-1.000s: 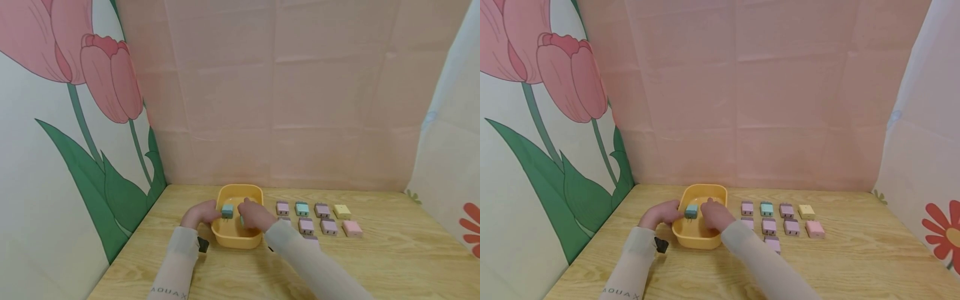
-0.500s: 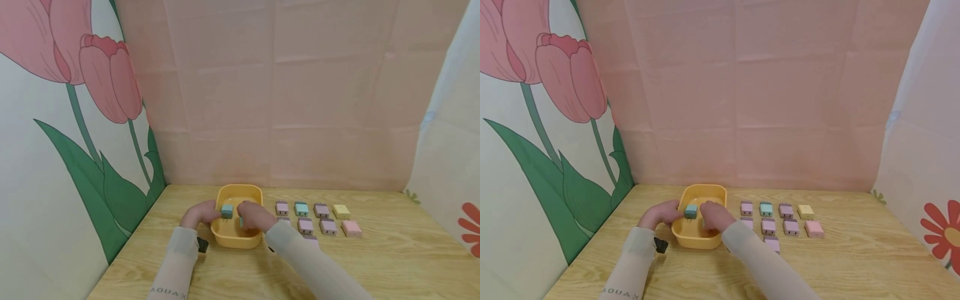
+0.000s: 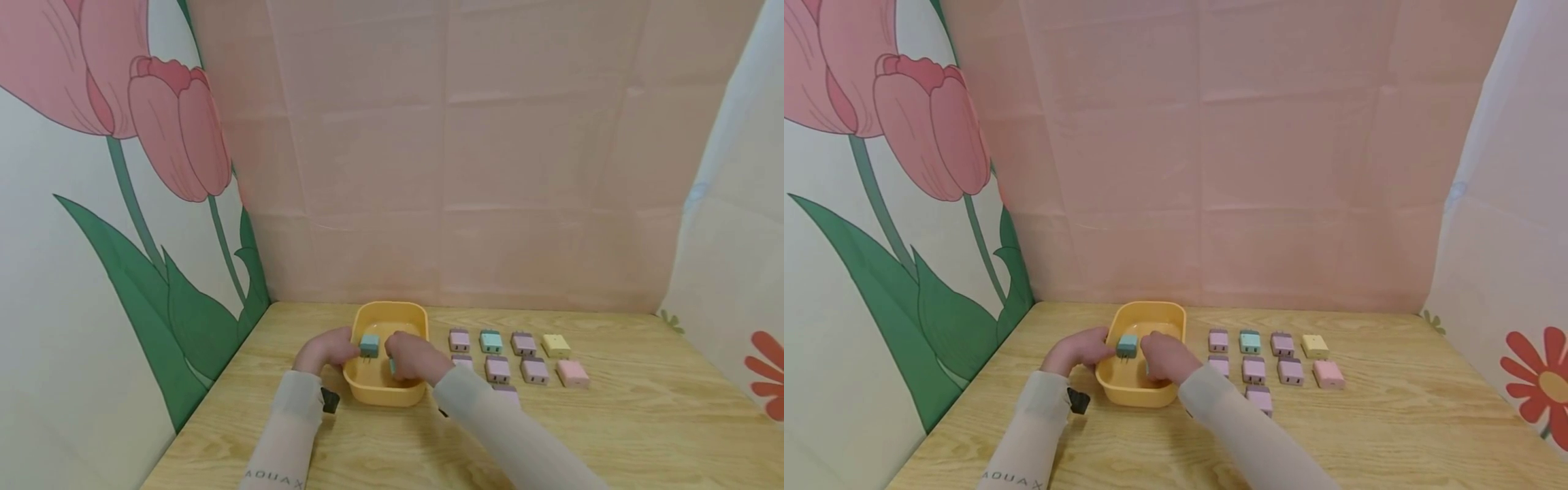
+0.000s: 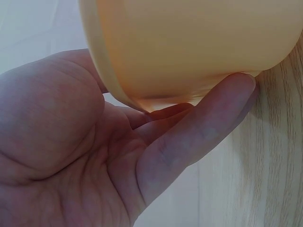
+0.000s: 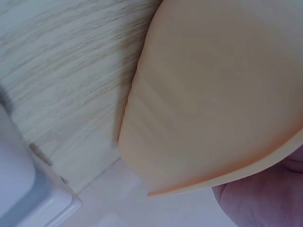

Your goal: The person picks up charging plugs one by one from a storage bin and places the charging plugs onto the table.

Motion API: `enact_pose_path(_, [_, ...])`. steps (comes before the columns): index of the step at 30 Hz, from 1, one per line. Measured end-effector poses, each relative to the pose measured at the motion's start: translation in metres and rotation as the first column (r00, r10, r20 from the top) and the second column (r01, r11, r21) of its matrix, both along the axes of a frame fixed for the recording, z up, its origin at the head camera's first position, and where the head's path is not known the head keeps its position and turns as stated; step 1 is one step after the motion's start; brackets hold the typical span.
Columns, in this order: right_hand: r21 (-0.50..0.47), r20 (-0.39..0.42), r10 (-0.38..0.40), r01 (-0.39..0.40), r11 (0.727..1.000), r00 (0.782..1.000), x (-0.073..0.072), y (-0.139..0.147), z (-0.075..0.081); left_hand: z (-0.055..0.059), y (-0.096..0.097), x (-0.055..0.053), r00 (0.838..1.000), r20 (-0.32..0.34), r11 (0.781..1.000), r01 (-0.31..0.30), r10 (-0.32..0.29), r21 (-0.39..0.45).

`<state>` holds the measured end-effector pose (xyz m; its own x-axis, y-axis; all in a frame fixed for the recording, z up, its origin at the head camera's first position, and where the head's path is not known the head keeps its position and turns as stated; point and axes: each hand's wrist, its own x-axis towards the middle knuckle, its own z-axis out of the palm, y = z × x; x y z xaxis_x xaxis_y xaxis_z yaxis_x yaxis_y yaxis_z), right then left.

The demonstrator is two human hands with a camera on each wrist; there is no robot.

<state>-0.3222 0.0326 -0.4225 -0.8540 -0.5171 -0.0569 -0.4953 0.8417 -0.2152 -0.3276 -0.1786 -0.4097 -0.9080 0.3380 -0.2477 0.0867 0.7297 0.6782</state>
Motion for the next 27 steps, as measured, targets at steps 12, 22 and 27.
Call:
enact_pose_path(12, [0.040,0.009,-0.025,0.024,0.999,1.000,0.0012,-0.0025,0.0014,-0.0004,-0.0008,-0.0002,1.000,0.000,1.000,0.002,-0.002,0.005])
enact_pose_path(22, [0.032,0.016,-0.028,0.028,0.999,0.999,-0.0008,-0.0023,0.0005,-0.0009,-0.0009,-0.0008,1.000,0.008,1.000,0.001,-0.001,0.009])
enact_pose_path(27, [-0.007,0.021,-0.023,0.023,1.000,1.000,0.0010,0.0020,0.0027,0.0002,-0.0001,0.0002,1.000,0.005,1.000,-0.002,0.002,0.012])
